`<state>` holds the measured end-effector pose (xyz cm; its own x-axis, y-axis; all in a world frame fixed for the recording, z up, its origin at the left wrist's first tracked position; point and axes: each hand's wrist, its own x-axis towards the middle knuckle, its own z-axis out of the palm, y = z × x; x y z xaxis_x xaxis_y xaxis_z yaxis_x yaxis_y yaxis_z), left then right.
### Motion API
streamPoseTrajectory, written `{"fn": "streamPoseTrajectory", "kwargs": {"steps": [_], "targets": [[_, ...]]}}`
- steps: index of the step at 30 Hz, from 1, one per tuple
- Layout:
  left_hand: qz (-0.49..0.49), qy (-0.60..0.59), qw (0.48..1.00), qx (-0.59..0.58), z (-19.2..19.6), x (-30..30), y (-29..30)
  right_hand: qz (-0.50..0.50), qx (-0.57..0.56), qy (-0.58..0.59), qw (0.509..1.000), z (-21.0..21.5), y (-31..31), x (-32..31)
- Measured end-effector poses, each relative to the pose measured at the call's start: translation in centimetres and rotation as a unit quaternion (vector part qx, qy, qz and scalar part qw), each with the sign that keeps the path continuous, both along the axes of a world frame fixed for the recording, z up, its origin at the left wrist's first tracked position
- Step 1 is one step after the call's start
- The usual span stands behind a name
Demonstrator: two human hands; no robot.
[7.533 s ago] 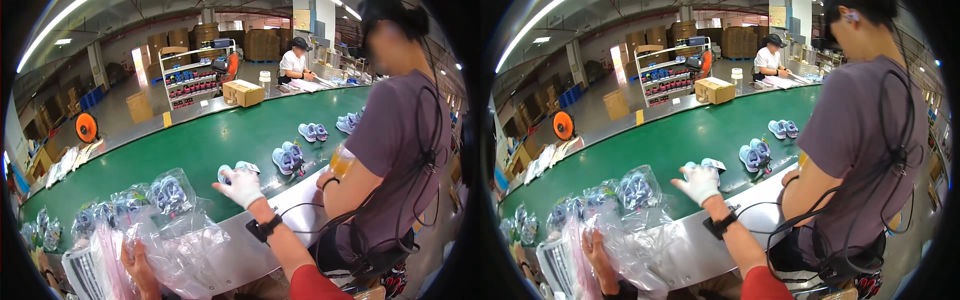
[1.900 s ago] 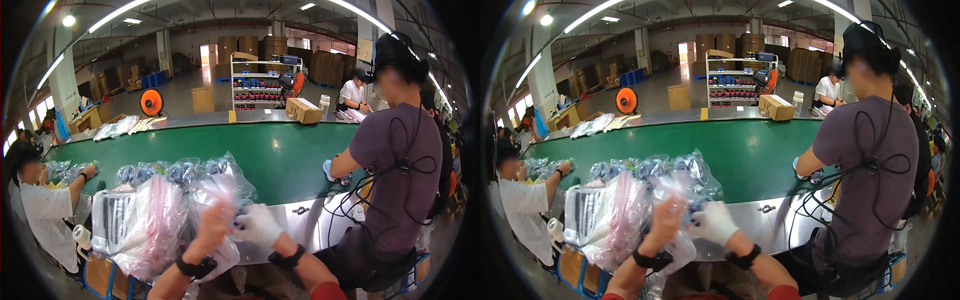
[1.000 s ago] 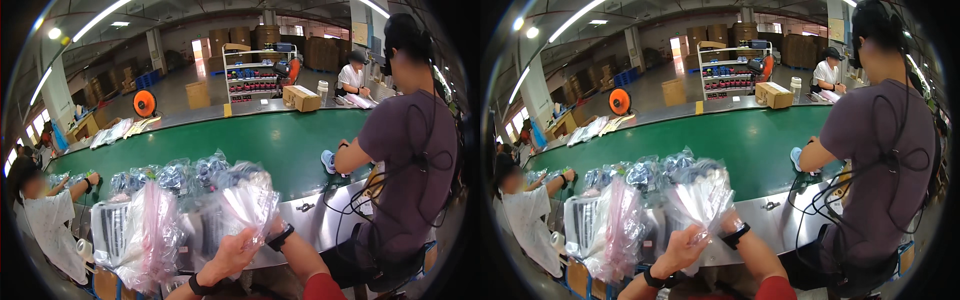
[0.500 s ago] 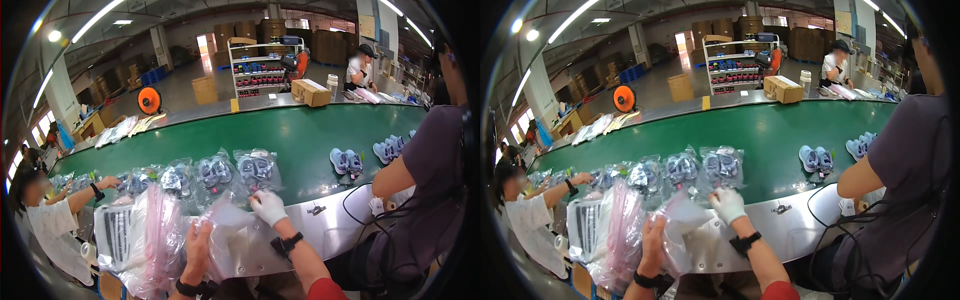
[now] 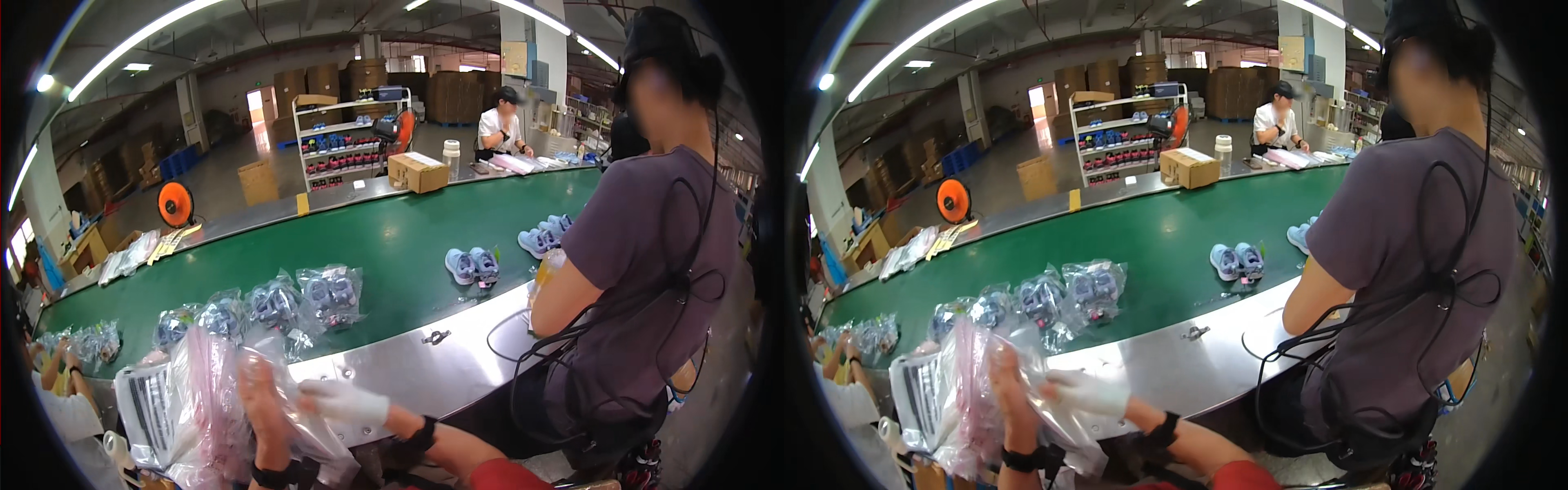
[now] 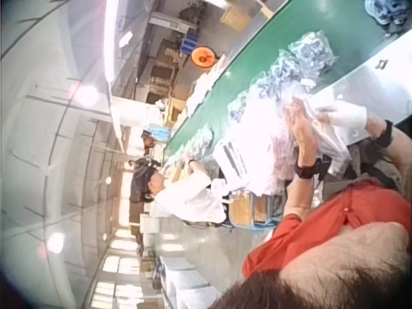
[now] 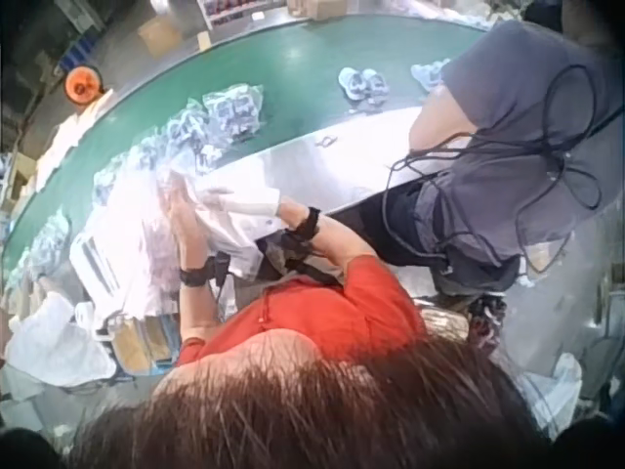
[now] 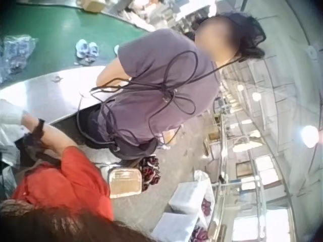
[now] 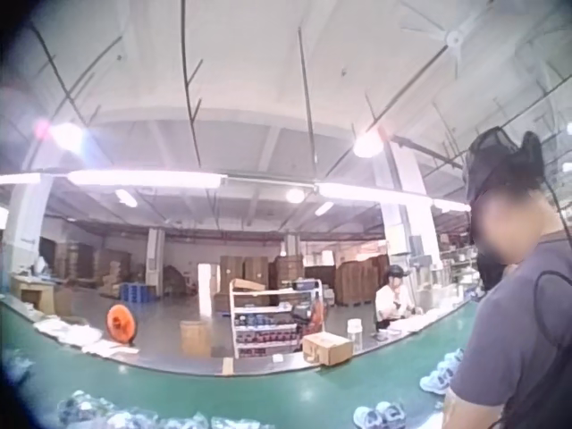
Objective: The person places pairs of light blue and purple sneakers into clear plastic bags on a green conveyor belt. They open the bags, insert the shoes, and move the packaged items along the belt. The process is repeated continuously for multiple pairs of shoes.
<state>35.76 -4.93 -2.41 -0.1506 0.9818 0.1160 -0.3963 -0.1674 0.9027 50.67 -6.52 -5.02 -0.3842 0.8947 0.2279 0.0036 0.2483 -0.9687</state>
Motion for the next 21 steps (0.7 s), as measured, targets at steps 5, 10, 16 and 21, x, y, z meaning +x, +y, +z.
{"fn": "streamPoseTrajectory", "kwargs": {"steps": [5, 10, 16, 21], "targets": [[0.030, -0.092, 0.995, 0.003, -0.8, -1.6, -0.5, -0.014, -0.101, 0.109, 0.989, 1.5, -0.8, 0.2], [0.047, -0.148, 0.987, 0.040, 2.2, -4.5, 0.4, -0.188, -0.063, 0.038, 0.979, -1.0, 0.4, 6.2], [0.198, -0.118, 0.972, 0.047, 0.0, -0.5, 2.8, -0.304, 0.164, -0.064, 0.936, 3.2, -2.2, 5.0], [-0.090, 0.088, 0.990, 0.069, -0.3, 0.6, -0.1, -0.132, 0.140, -0.064, 0.979, 3.3, -0.3, 1.1]]}}
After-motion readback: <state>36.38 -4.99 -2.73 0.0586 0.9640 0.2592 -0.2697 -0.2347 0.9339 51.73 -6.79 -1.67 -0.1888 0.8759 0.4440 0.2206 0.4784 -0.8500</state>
